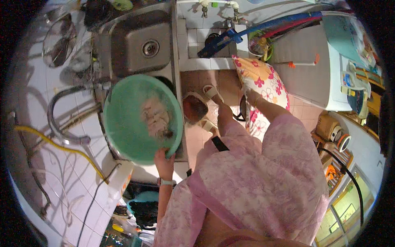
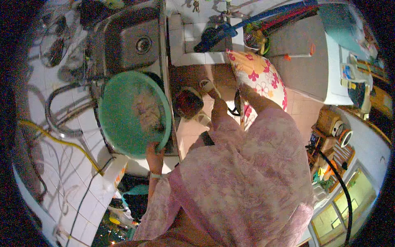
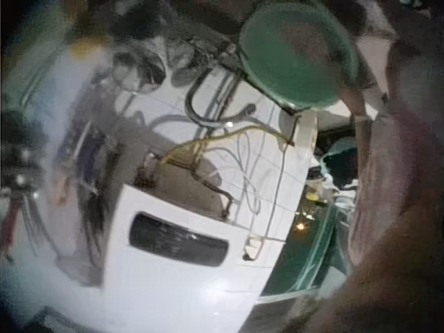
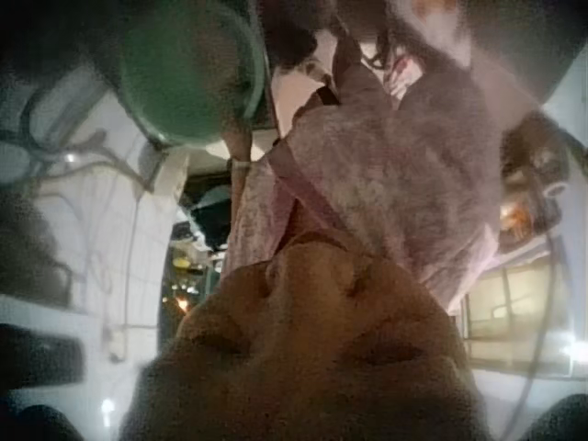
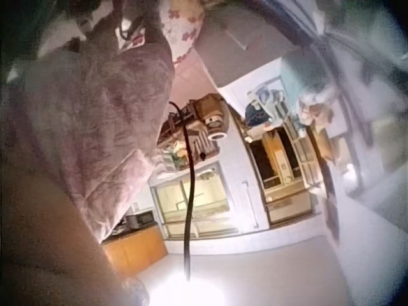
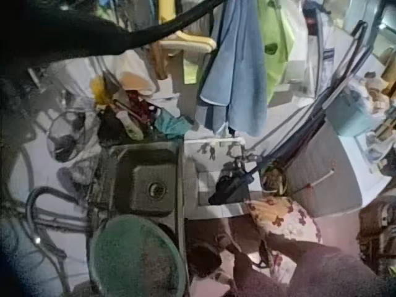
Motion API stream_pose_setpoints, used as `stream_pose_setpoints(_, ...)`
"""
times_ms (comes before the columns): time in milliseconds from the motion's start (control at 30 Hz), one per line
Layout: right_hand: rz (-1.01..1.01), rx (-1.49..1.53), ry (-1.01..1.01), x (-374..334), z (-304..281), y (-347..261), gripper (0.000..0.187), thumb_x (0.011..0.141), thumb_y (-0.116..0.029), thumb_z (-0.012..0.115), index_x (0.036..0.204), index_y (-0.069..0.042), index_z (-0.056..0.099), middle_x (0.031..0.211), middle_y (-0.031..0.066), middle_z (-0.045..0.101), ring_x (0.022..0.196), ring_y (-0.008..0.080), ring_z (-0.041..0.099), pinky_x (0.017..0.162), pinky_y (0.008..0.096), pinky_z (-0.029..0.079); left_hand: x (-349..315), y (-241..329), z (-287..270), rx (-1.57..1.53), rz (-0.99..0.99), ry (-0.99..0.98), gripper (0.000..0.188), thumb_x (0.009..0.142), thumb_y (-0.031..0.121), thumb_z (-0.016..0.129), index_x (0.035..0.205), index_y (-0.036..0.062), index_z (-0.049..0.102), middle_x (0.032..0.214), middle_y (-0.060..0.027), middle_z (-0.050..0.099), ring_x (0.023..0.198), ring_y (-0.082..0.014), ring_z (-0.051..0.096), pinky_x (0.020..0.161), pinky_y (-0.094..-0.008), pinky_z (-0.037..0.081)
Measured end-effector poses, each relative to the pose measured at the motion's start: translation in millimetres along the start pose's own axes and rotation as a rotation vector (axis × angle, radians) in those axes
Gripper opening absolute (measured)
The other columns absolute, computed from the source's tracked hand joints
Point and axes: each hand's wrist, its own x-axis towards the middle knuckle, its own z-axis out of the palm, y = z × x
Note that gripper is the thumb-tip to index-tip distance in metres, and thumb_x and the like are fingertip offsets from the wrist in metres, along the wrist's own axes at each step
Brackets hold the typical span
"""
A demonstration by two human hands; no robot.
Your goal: The person washes several pieces of dark laundry by hand in a green basin with soapy water, rinses the items, and later washes a lighter piece of fabric under running water from a faucet.
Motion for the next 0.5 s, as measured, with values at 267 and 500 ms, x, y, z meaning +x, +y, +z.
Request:
stream_pose_setpoints(267, 0.009, 0.2, 0.031, 13.1, -14.9, 3.4, 0.019, 0.072, -0.02, 0.049, 0.083, -0.01, 0.06, 0.095, 0.0094, 0.054, 0.094, 0.0227, 0.046, 0.079, 0.0346, 0.037, -34.8, -58.9, 31.0, -0.201, -0.17, 0.066, 0.034, 0.056, 0.004, 0.061, 0.087, 0.0034, 0.047, 0.084, -0.015, 0.047, 0.077, -0.0348, 0.045, 0.066, -0.0427, 0.036)
stream_pose_setpoints(500, 0.043, 0.28, 0.037, 16.9, -3.8, -12.4, 0.019, 0.072, -0.019, 0.05, 0.084, -0.01, 0.06, 0.091, 0.0091, 0.055, 0.089, 0.022, 0.049, 0.075, 0.0339, 0.038, -16.7, -45.2, 14.0, -0.059, 0.111, -0.007, 0.036, 0.059, 0.015, 0.06, 0.089, -0.0001, 0.047, 0.082, -0.0185, 0.047, 0.075, -0.0378, 0.045, 0.063, -0.0435, 0.037)
